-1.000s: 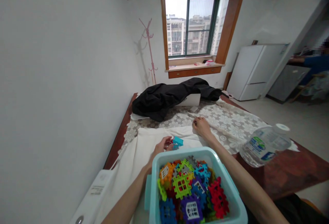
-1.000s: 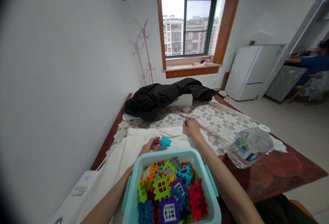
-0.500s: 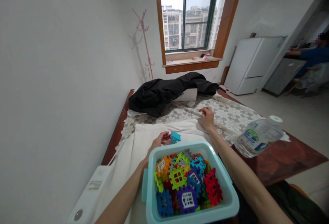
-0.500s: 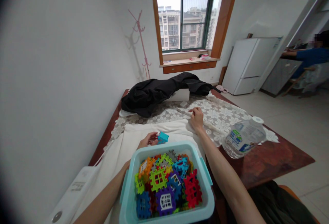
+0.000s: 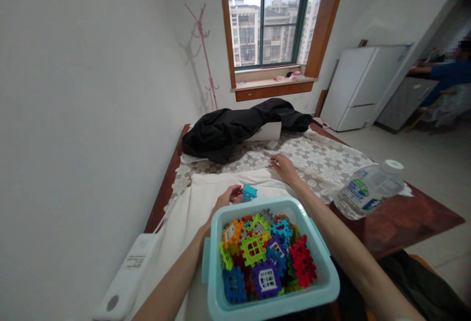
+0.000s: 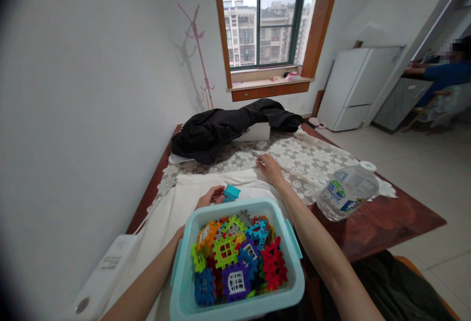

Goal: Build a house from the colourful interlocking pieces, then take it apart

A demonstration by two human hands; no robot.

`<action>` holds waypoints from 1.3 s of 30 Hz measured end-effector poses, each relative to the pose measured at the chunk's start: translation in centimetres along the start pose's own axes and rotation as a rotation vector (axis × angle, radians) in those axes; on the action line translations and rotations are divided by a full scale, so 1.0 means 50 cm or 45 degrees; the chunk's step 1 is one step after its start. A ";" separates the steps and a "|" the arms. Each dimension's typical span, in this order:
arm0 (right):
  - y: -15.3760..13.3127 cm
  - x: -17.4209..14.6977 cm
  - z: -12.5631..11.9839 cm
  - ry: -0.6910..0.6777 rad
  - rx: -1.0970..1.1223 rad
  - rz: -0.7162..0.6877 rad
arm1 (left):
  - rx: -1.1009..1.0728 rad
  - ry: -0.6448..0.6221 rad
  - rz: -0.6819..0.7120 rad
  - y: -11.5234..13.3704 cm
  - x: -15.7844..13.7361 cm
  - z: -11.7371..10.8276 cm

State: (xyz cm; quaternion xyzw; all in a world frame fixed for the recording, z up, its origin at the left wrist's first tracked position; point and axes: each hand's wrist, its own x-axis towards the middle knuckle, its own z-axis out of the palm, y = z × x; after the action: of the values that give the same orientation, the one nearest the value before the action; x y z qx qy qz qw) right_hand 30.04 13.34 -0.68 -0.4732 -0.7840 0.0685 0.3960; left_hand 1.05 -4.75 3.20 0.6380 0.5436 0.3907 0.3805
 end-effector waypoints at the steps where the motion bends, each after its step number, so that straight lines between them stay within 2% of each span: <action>1: 0.004 0.002 -0.005 0.084 -0.016 0.050 | 0.000 -0.005 -0.005 0.005 -0.001 -0.001; 5: 0.023 0.002 -0.028 0.351 -0.094 0.251 | -0.009 -0.011 -0.009 0.014 -0.002 -0.004; 8: 0.026 -0.005 -0.034 0.377 -0.127 0.301 | -0.029 -0.010 -0.007 0.013 -0.002 -0.004; 14: -0.004 -0.002 -0.035 0.276 -0.062 0.205 | -0.090 0.024 -0.008 0.000 -0.001 -0.002; 19: -0.073 0.008 -0.040 0.155 0.159 0.030 | -0.162 0.059 0.018 -0.032 0.016 0.000; 21: -0.114 -0.009 -0.036 0.035 0.314 -0.062 | -0.240 0.096 0.024 -0.048 0.026 0.001; 24: -0.176 -0.053 -0.025 -0.241 0.643 -0.182 | -0.336 0.143 0.015 -0.068 0.033 0.002; 28: -0.230 -0.097 -0.017 -0.423 0.723 -0.266 | -0.259 0.122 0.056 -0.075 0.025 0.003; 31: -0.238 -0.102 -0.014 -0.450 0.722 -0.289 | -0.187 0.119 0.047 -0.066 0.019 0.003; 39: -0.210 -0.095 0.021 -0.405 0.663 -0.115 | -0.174 0.051 0.021 -0.036 0.012 0.002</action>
State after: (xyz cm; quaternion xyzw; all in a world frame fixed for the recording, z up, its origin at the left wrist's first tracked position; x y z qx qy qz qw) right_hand 23.21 4.12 1.02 -0.3038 -0.8126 0.3225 0.3787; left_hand 0.47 -3.95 1.58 0.6069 0.5179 0.4427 0.4091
